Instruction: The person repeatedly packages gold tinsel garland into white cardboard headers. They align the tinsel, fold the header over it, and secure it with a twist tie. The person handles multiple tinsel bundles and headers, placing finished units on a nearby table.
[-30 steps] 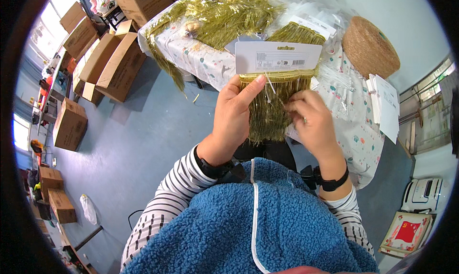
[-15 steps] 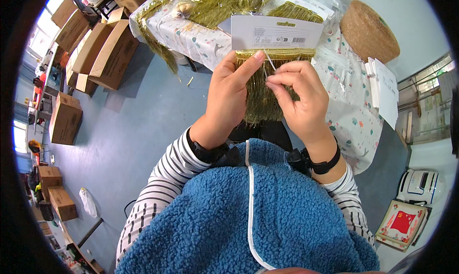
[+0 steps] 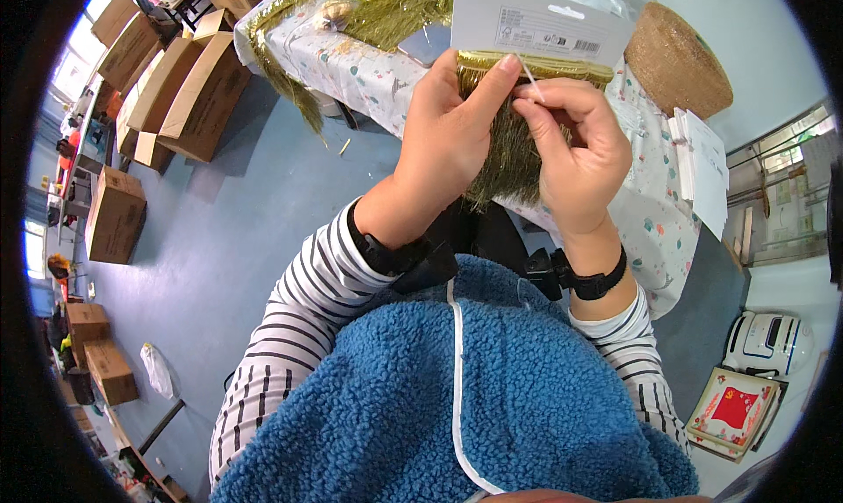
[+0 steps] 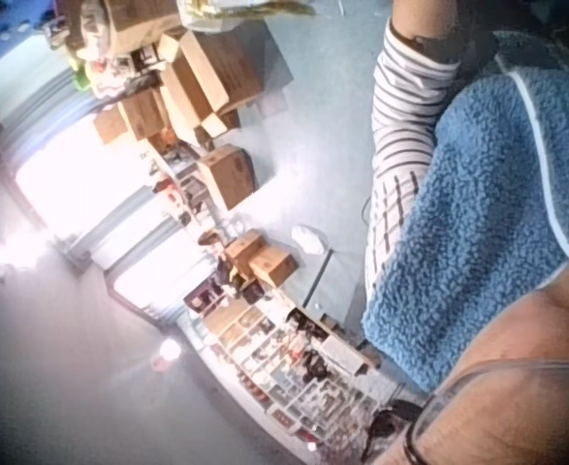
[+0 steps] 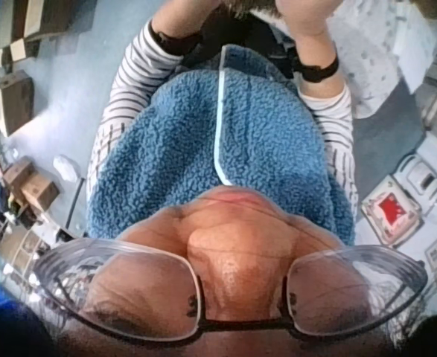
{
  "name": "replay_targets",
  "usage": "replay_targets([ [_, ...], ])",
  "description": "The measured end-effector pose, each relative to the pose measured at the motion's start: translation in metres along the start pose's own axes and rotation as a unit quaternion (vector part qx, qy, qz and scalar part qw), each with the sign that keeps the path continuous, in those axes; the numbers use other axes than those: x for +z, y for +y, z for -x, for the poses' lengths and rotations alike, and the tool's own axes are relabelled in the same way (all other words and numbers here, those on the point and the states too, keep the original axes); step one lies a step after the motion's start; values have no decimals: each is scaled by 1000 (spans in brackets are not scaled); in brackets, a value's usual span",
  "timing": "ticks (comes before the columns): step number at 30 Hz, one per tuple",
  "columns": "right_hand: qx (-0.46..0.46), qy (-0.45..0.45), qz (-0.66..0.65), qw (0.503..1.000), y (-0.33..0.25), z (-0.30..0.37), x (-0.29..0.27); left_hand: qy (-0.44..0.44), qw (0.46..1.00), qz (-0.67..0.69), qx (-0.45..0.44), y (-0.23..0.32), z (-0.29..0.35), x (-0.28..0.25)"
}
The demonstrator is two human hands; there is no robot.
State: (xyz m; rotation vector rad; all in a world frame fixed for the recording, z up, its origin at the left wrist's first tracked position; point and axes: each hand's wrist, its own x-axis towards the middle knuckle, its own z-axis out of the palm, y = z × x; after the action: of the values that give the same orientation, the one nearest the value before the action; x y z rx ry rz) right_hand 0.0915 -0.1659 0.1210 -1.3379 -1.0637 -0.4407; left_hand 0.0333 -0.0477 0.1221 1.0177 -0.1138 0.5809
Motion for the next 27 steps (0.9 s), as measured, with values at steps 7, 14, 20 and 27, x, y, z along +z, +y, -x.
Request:
replay_targets([
  [7,-9,-1,-69,998,-4,-7,-14,1,991,-116,62,3,0,14],
  [14,158,-39,-231,959,-24,-3,-21,11,990,-118,70,0,4,7],
  [20,345,-34,-253,903,-28,-3,-35,-9,986,-147,83,0,8,5],
  [27,416,-91,-320,846,-25,-6,-47,-38,975,-196,98,2,10,3],
])
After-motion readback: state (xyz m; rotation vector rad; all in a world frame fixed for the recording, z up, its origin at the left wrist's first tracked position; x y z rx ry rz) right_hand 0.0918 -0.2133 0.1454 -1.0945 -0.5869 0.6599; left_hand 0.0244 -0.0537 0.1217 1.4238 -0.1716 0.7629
